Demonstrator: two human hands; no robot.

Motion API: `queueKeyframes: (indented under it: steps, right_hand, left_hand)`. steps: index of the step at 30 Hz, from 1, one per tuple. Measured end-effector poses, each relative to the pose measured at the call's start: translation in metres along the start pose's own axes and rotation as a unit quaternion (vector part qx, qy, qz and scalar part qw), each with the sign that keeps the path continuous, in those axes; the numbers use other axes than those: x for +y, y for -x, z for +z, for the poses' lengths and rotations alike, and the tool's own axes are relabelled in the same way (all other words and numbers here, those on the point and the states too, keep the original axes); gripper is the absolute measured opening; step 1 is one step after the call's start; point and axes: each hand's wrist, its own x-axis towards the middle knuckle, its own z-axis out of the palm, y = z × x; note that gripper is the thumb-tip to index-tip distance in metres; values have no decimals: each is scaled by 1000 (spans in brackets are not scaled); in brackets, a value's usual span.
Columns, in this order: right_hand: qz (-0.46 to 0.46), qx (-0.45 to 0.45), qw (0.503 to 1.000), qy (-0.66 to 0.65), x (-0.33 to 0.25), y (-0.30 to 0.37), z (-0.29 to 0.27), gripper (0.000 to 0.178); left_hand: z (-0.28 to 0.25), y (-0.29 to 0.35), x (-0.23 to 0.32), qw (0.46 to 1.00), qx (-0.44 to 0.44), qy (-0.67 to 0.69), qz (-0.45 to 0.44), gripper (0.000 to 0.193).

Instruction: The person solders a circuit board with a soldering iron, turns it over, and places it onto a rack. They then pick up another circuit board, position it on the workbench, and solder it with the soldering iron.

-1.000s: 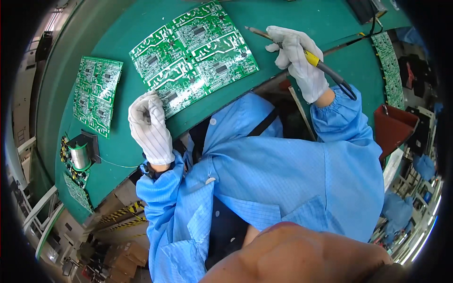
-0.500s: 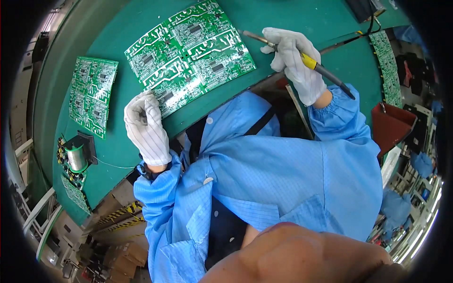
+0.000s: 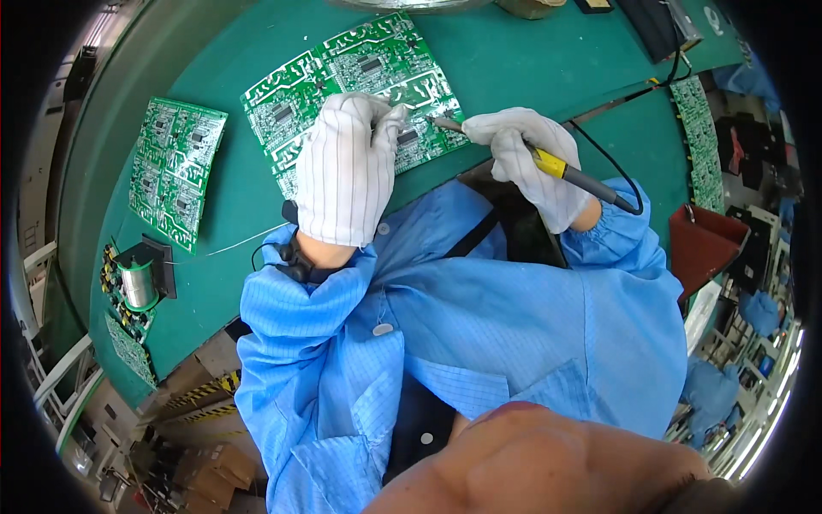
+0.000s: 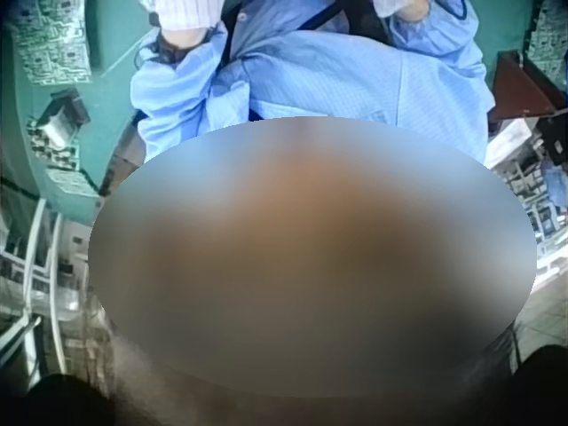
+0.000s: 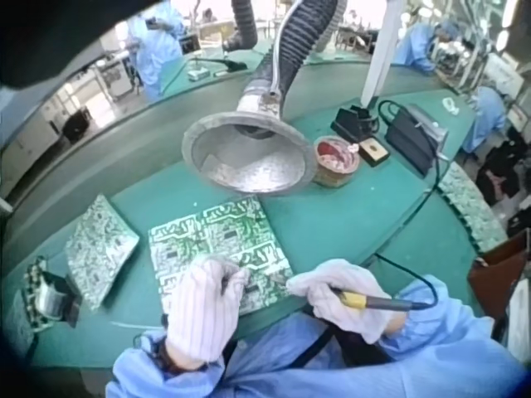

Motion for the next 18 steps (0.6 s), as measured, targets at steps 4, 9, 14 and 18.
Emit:
queueKeyframes:
  steps: [4, 9, 14, 18]
  right_hand:
    - [-11, -2, 1000, 12, 2, -3, 1, 18]
    - [-203, -52, 968, 137, 4, -15, -5, 21]
    - [-144, -59, 982, 105, 3, -12, -5, 22]
    - [65, -48, 992, -97, 4, -5, -6, 27]
  left_hand:
    - [4, 3, -4, 1000, 27, 9, 0, 15]
    - [9, 2, -5, 999, 47, -9, 22, 15]
    - [11, 3, -7, 998, 49, -8, 33, 16]
    - [13, 3, -8, 997, 57, -7, 49, 15]
